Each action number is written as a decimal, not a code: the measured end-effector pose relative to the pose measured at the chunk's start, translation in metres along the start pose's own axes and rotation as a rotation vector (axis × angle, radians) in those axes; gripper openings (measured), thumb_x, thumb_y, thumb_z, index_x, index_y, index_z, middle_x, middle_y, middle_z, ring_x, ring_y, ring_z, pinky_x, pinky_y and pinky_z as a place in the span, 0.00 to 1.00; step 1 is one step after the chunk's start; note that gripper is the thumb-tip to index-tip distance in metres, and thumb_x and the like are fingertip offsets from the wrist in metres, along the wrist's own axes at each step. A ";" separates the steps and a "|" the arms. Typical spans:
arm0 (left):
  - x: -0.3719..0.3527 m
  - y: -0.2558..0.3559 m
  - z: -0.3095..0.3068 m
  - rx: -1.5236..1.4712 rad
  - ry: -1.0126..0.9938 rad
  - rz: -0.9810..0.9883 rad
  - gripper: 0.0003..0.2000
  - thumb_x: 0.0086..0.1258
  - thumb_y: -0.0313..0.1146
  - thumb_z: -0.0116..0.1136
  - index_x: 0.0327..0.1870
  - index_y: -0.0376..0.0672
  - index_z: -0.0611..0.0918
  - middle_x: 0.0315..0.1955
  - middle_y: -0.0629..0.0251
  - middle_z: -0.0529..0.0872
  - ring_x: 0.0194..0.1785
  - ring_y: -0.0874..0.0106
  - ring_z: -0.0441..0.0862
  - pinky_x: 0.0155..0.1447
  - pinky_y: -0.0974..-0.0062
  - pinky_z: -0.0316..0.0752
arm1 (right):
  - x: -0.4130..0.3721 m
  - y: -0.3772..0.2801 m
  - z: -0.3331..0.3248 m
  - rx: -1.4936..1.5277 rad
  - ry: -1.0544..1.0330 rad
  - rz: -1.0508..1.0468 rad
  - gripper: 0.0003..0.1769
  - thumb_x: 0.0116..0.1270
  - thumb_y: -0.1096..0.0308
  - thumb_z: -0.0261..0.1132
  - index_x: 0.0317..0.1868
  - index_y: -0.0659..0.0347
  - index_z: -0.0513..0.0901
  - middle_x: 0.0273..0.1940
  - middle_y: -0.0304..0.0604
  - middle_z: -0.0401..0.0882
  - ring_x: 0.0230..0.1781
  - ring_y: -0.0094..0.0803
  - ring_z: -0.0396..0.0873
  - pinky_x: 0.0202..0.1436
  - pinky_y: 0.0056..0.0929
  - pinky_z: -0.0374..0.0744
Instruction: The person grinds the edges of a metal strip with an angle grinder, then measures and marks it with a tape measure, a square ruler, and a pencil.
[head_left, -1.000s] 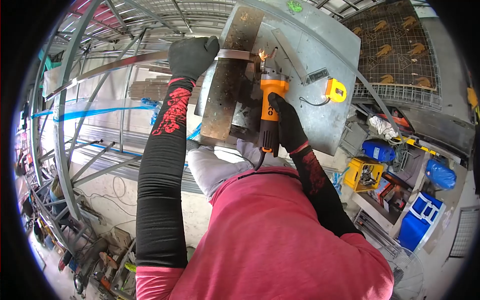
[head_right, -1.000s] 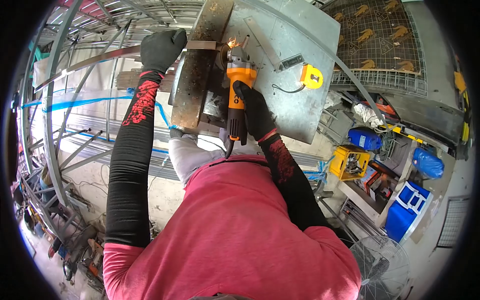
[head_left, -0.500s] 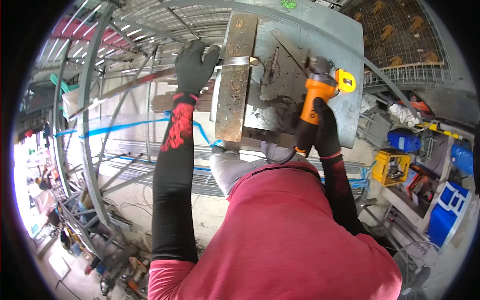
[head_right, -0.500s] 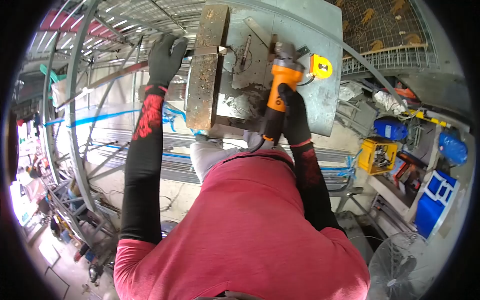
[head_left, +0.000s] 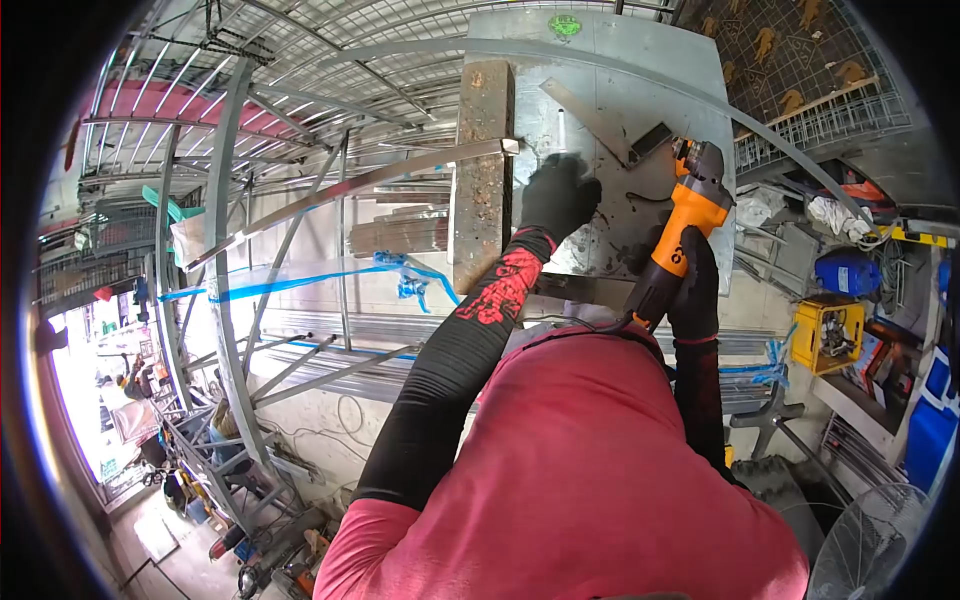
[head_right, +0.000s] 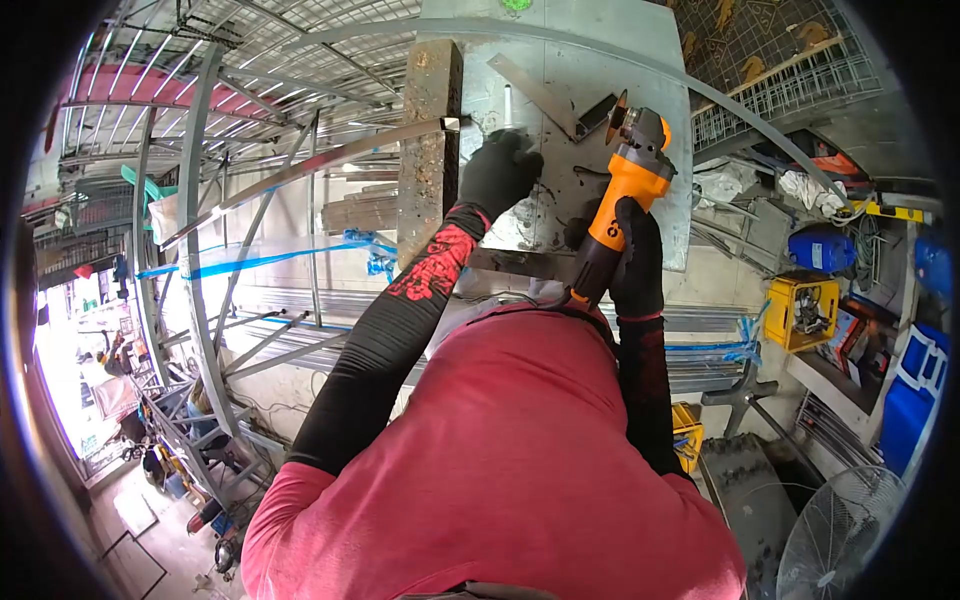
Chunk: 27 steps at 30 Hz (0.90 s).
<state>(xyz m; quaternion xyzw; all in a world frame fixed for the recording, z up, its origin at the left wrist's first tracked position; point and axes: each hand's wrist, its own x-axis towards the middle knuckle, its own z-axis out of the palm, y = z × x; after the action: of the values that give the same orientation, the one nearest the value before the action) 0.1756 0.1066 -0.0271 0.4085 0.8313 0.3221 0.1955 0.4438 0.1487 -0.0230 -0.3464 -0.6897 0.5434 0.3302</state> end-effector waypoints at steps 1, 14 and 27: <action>0.001 0.002 0.002 -0.085 -0.037 0.123 0.18 0.74 0.43 0.67 0.58 0.43 0.87 0.57 0.45 0.88 0.60 0.45 0.87 0.63 0.53 0.83 | 0.001 -0.011 0.001 0.001 0.001 -0.004 0.23 0.93 0.59 0.50 0.74 0.66 0.74 0.63 0.48 0.85 0.59 0.35 0.87 0.63 0.39 0.88; 0.048 -0.107 -0.212 0.572 0.084 0.325 0.22 0.74 0.58 0.67 0.50 0.46 0.89 0.42 0.51 0.93 0.50 0.46 0.91 0.55 0.51 0.83 | 0.028 -0.054 0.011 0.785 -0.074 0.470 0.25 0.84 0.54 0.64 0.68 0.65 0.79 0.49 0.47 0.90 0.47 0.38 0.93 0.51 0.40 0.91; 0.001 -0.142 -0.156 0.652 0.456 0.385 0.18 0.72 0.40 0.67 0.61 0.53 0.89 0.55 0.56 0.88 0.65 0.48 0.78 0.77 0.42 0.62 | 0.038 -0.053 0.031 0.680 -0.185 0.513 0.27 0.81 0.51 0.68 0.66 0.64 0.80 0.47 0.47 0.89 0.45 0.41 0.92 0.50 0.43 0.92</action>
<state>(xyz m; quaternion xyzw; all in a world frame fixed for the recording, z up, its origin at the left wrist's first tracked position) 0.0047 -0.0160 -0.0143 0.5149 0.8201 0.1555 -0.1954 0.3915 0.1551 0.0263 -0.3279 -0.3900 0.8327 0.2167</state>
